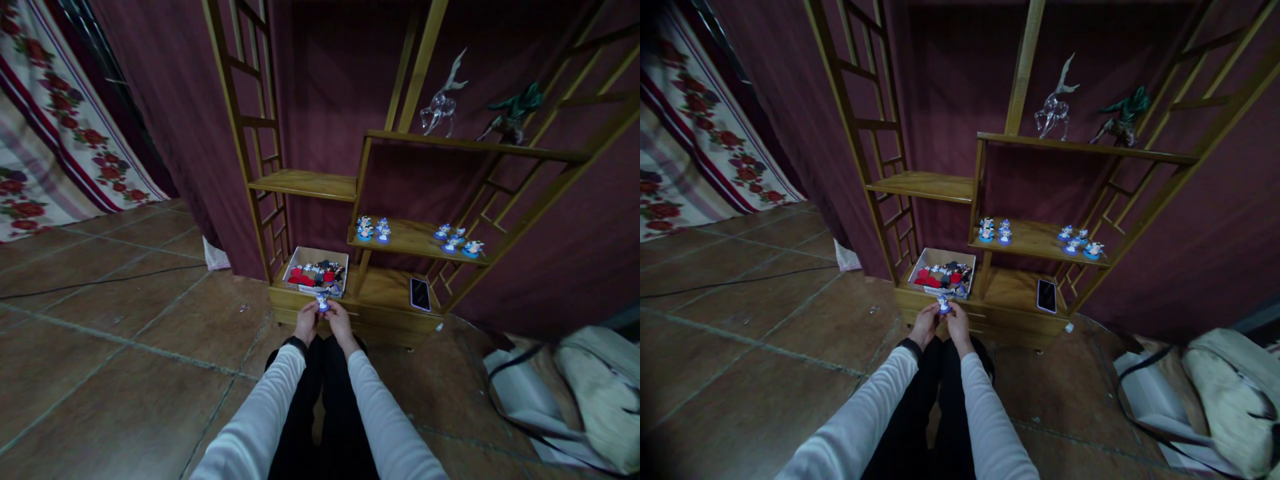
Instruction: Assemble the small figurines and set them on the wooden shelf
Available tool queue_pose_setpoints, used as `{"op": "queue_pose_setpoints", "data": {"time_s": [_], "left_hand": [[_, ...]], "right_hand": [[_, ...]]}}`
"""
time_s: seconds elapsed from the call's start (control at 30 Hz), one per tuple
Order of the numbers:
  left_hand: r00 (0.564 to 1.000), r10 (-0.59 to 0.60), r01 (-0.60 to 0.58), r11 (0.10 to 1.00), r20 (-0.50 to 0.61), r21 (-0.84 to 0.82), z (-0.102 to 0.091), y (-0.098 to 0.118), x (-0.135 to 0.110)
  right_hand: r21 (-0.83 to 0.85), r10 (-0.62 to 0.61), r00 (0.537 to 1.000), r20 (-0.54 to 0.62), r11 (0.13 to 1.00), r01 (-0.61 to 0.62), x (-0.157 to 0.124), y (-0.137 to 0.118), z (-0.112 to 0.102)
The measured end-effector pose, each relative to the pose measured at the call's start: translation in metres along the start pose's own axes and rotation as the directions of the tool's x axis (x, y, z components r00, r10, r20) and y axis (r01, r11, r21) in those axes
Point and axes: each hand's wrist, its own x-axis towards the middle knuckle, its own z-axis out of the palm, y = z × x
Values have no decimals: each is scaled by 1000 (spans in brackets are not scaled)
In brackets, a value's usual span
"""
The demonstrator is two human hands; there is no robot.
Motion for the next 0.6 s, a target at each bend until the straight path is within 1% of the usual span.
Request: {"op": "queue_pose_setpoints", "data": {"time_s": [0.1,0.2,0.4,0.6], "left_hand": [[1000,-9,9,1000,27,6,-1,4,-1],[999,-23,22,1000,35,15,-2,8,-4],[995,-98,98,995,5,25,-4,14,-7],[987,-161,161,987,-12,-10,-3,19,-5]], "right_hand": [[-18,11,1000,-2,1000,-11,-2,0,0],[-40,-3,1000,3,999,3,-4,1,0],[-117,-35,999,26,992,37,-8,0,1],[-108,-53,998,31,993,57,-10,-3,3]]}}
